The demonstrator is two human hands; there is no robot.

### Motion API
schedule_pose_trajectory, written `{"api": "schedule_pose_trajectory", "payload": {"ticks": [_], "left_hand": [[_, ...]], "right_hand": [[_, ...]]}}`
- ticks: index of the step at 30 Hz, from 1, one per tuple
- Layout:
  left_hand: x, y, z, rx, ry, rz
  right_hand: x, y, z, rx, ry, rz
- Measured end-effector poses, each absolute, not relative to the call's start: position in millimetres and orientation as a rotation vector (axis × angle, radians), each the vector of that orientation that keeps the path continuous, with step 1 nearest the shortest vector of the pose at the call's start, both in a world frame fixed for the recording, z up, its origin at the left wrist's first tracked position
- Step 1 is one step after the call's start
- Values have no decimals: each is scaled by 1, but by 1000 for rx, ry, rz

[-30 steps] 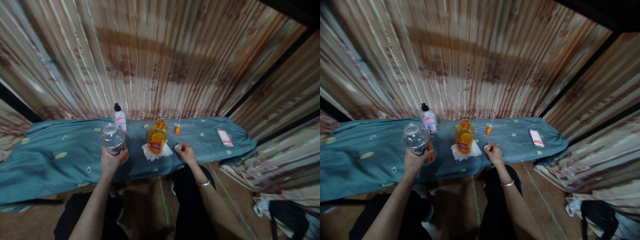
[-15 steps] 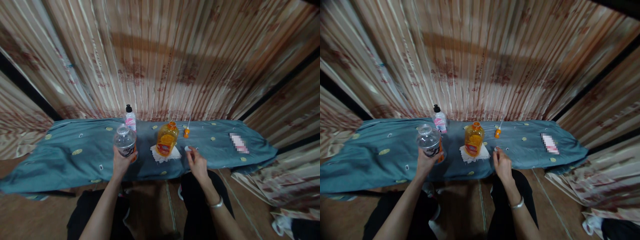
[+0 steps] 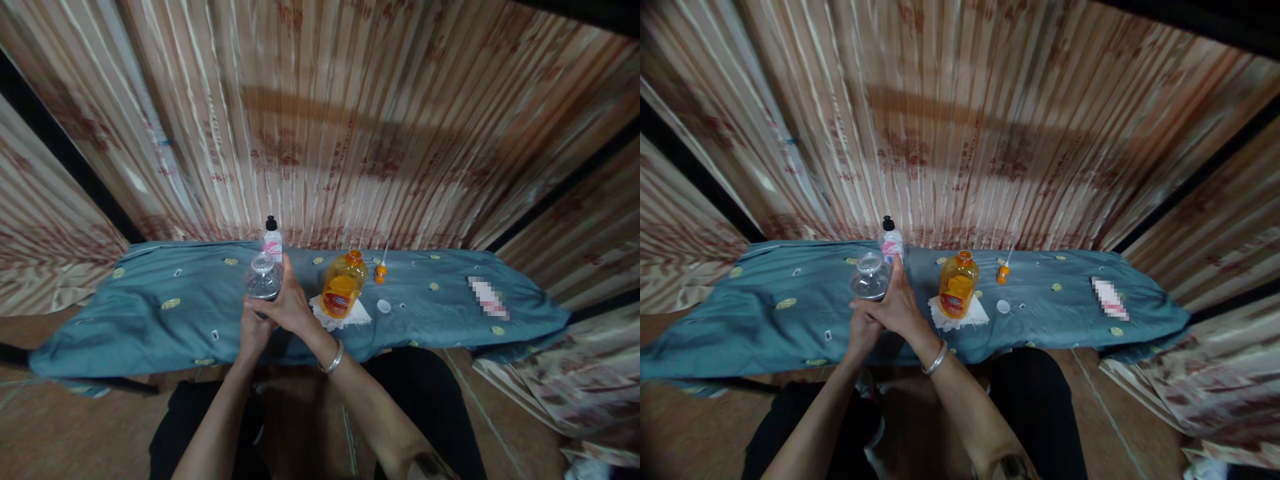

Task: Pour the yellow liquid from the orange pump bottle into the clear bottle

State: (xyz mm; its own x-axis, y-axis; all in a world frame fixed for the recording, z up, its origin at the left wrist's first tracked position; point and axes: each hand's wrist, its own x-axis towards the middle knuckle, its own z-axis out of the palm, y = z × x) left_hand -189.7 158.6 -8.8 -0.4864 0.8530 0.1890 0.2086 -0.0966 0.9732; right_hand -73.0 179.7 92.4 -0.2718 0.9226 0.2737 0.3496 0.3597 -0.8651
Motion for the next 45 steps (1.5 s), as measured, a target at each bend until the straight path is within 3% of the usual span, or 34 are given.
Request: {"api": "schedule_pose_trajectory", "payload": {"ticks": [6,13,20,25,32,40,45], "left_hand": [[-189,156,-3,945,1516,1662],[-193,143,18,586,1283,1730],[-168,130,38,233,941,1485],[-158,119,52,92,787,1501],[-155,117,53,-20,741,1557],[-149,111,70,7,744,1490],[-149,112,73,22,791,1483]], "right_hand": [[-87,183,86,-1175,-1677,909],[-69,184,115,-1221,-1595,882],[-46,171,146,-1090,-1523,762],[-42,162,152,-1021,-1501,771],[-42,145,147,-983,-1644,785],[72,142,128,-967,-1569,310],[135,191,80,-1174,-1471,675]]}}
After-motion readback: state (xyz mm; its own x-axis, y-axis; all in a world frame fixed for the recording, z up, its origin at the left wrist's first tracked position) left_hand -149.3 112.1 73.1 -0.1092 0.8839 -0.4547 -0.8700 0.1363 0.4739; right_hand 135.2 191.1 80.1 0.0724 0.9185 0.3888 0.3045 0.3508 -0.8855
